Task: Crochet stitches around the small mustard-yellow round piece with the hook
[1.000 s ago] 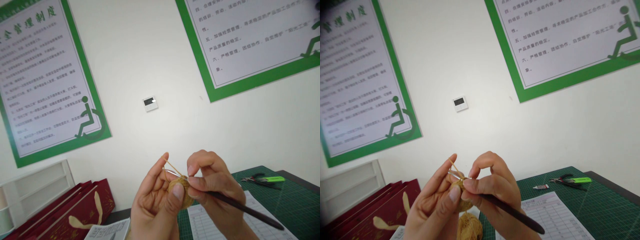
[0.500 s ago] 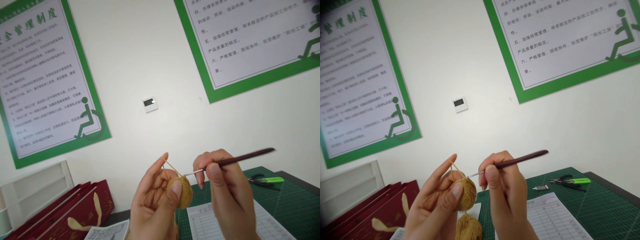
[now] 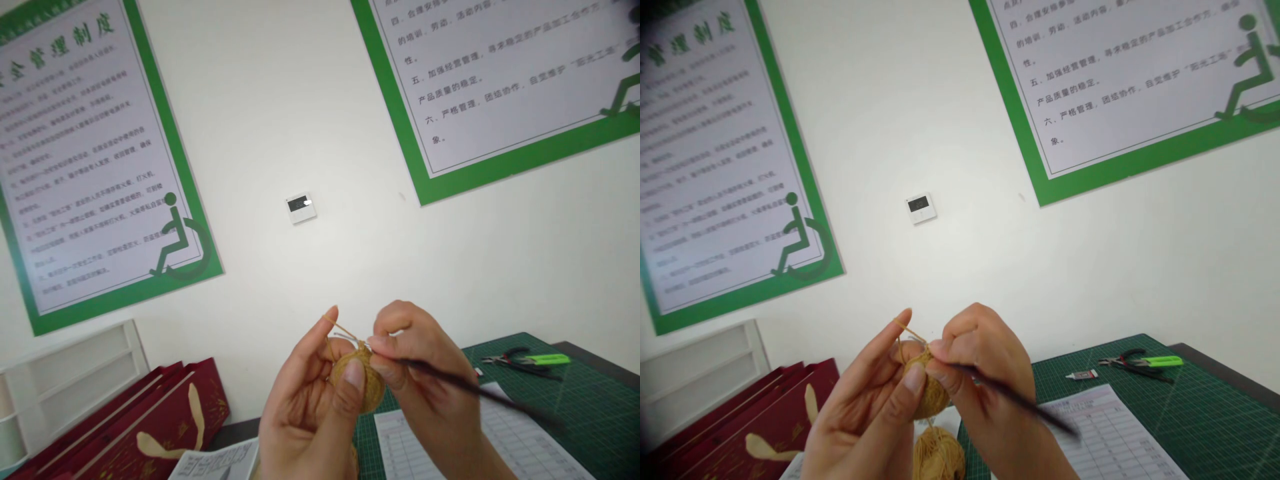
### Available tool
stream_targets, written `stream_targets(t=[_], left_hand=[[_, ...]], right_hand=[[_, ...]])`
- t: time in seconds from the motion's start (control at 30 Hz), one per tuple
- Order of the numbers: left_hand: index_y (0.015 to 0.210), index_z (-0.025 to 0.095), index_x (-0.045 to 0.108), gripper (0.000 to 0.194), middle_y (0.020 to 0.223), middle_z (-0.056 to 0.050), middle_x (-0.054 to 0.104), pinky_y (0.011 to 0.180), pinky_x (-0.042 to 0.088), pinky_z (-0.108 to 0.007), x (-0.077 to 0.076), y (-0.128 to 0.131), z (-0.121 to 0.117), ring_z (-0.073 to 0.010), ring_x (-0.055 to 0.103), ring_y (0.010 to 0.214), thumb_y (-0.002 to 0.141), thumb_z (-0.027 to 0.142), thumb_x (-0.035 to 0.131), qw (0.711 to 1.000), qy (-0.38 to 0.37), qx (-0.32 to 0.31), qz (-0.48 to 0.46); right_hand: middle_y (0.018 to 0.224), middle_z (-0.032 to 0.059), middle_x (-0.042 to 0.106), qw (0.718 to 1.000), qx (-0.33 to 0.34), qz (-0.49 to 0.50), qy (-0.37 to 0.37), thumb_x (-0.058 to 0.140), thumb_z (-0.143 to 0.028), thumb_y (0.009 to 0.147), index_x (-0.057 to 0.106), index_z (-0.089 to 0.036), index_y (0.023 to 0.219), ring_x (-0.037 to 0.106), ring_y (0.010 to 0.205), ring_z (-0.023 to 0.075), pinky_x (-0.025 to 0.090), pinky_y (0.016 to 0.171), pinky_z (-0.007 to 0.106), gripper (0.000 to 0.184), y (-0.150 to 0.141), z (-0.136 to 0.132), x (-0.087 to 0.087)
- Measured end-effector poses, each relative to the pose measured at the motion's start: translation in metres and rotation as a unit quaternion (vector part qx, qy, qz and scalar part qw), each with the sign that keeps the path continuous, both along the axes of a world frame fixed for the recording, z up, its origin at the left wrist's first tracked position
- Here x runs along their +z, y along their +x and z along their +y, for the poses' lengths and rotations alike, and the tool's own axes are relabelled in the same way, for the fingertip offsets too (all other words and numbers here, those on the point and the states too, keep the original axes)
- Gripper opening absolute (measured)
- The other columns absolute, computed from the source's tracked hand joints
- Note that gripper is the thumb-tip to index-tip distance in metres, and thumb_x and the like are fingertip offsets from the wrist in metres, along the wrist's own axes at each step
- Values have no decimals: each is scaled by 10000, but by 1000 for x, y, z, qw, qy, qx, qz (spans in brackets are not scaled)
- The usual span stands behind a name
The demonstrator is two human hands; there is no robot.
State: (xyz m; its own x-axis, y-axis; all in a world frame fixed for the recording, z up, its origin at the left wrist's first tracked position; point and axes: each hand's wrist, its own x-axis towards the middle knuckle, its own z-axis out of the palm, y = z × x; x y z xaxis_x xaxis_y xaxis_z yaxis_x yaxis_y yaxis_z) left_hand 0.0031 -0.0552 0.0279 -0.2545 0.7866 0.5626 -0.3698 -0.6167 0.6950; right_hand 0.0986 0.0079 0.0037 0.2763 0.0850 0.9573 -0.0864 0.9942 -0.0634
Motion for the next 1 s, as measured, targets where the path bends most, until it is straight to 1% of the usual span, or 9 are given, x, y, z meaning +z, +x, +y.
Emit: stream_targets(t=[0.07,0.13,0.3,0.37,0.47,0.57,0.63,0.8,1.0], left_hand=[[1096,259,817,444,740,-29,694,640,523,-220,1,1,-2,-140,630,688,673,143,885,1000,-8,-25,2],[1115,243,813,457,752,-36,691,651,526,-238,3,-1,-4,-145,631,689,673,148,884,996,-41,-76,1],[1134,209,806,517,844,-53,697,753,523,-226,8,-14,-4,-141,638,777,631,156,911,975,-135,-176,-7],[1132,227,807,512,837,-52,706,760,520,-235,7,-16,-2,-145,644,775,635,151,908,977,-125,-172,-4],[1132,233,806,481,814,-48,704,720,509,-240,4,-11,-1,-151,634,756,668,131,882,991,-69,-118,-5],[1132,239,806,453,765,-38,684,632,491,-232,2,-6,-2,-151,619,704,696,129,862,994,-46,-101,-1],[1133,225,806,458,783,-42,684,660,507,-239,3,-6,-4,-151,625,709,689,131,867,987,-82,-141,-3],[1171,186,788,516,868,-61,705,742,535,-191,6,-19,-5,-130,655,763,666,130,882,961,-155,-231,-10],[1139,185,801,471,905,-70,738,791,571,-221,9,-25,-1,-163,709,819,676,107,849,960,-137,-244,-20]], right_hand=[[811,8,662,978,-184,15,93,681,7,788,695,-234,939,580,720,152,492,650,344,285,3,0,-3],[808,18,661,962,-223,46,148,665,31,786,704,-201,994,573,699,148,493,634,348,314,2,-1,-3],[756,18,626,995,58,70,49,589,-165,937,671,-219,1017,590,676,169,515,596,347,126,-11,-6,1],[731,8,599,992,101,74,4,577,-180,940,662,-229,969,596,678,172,515,592,339,103,-13,-6,2],[776,31,635,997,-30,32,57,593,-67,876,672,-199,1026,600,704,171,527,610,343,215,-7,-4,0],[859,70,673,961,-232,20,148,658,44,763,690,-151,1057,609,750,178,541,628,364,355,0,-4,-3],[848,64,665,953,-247,50,167,637,46,780,698,-148,1054,594,716,165,522,579,345,342,1,-5,-3],[722,10,615,994,57,64,63,587,-161,942,692,-218,1012,565,629,152,496,545,321,138,-10,-11,3],[661,-21,564,950,284,110,-71,530,-303,998,600,-238,934,535,613,141,473,579,285,115,-12,-10,4]])
